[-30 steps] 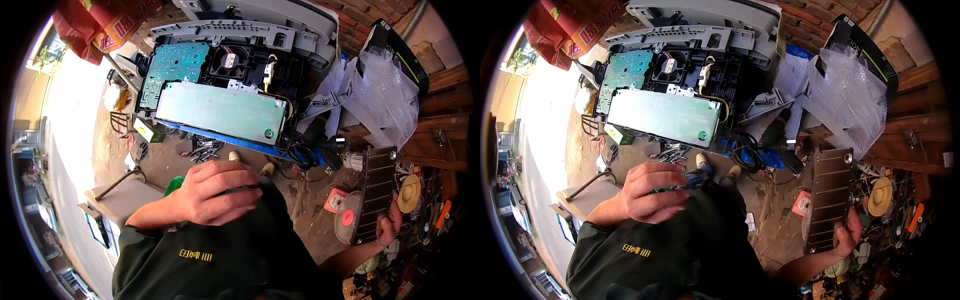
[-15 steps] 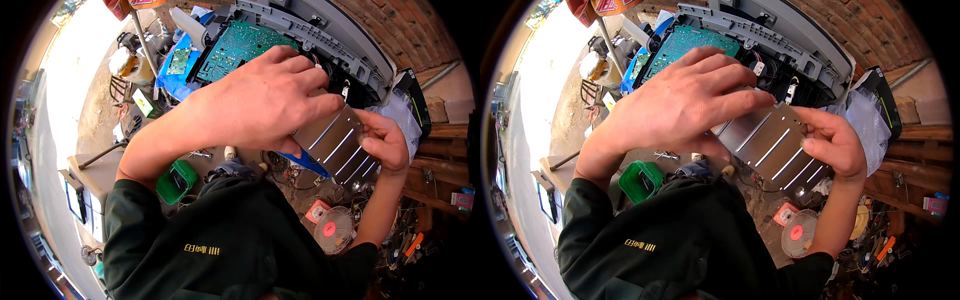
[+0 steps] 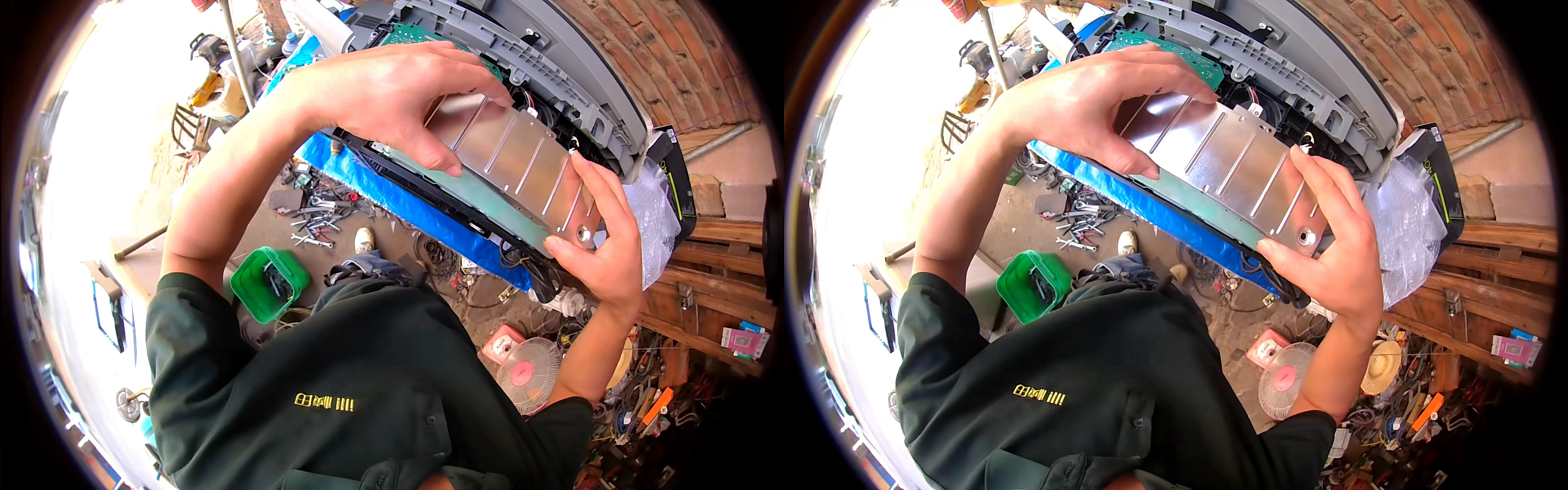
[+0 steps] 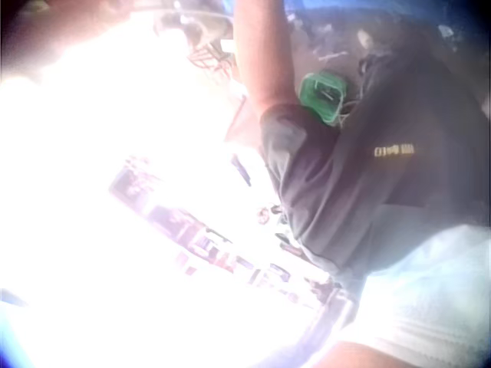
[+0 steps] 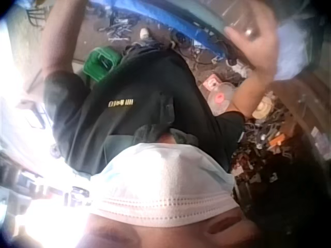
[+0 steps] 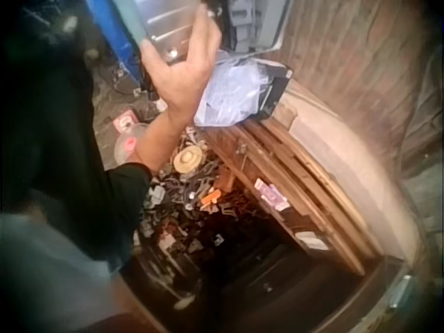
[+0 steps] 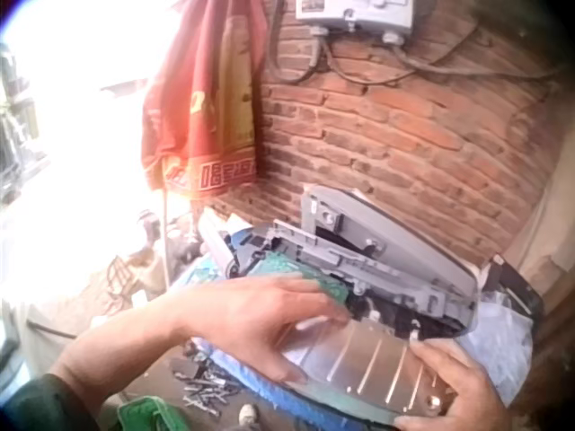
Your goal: The person disassembles a printer, removes a metal cover and circuit board, then uses a power drill to remove screws. They reposition the cover and board, reconnect a wire, and attempt to secure the cover with the drill. The person repeatedly removes and repositions the metal cover and circuit board throughout the clip.
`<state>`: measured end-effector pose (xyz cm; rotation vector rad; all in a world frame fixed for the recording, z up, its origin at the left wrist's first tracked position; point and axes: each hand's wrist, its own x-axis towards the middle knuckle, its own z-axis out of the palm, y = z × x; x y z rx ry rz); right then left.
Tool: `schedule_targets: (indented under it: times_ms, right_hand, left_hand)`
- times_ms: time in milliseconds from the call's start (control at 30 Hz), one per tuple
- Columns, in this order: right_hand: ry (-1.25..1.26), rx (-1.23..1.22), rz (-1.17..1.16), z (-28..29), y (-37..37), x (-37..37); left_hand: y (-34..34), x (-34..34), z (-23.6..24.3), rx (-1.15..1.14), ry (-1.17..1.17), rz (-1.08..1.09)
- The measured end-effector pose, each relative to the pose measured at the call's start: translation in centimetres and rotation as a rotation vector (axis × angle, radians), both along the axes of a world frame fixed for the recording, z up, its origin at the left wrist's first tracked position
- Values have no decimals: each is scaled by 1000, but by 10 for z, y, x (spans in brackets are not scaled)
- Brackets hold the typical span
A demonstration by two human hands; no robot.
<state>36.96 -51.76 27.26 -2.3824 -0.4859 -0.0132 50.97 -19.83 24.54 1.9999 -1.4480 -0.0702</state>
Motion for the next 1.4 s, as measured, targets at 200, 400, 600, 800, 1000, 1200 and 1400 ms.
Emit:
schedule_targets:
  times_ms: [200,400,600,800,1000,1200,1400]
  right_hand:
    - [-17,60,7,-22,-4,-3]
    - [-152,-102,40,-29,-6,-9]
    - [-197,-147,10,-33,-2,-16]
    - [-213,-225,-39,-35,5,-21]
    - [-244,-251,-13,-41,3,-26]
    - [-227,-196,-83,-37,-6,-34]
    - [-297,-126,-85,-47,-10,-38]
  left_hand:
    - [32,-2,-11,47,61,8]
    - [34,-18,-12,32,120,48]
    - [34,-20,-21,-8,57,63]
    - [36,-21,-23,4,-7,75]
    - [37,-19,-28,18,-16,74]
    - [41,-13,-28,53,63,68]
    - [37,-19,-15,129,59,124]
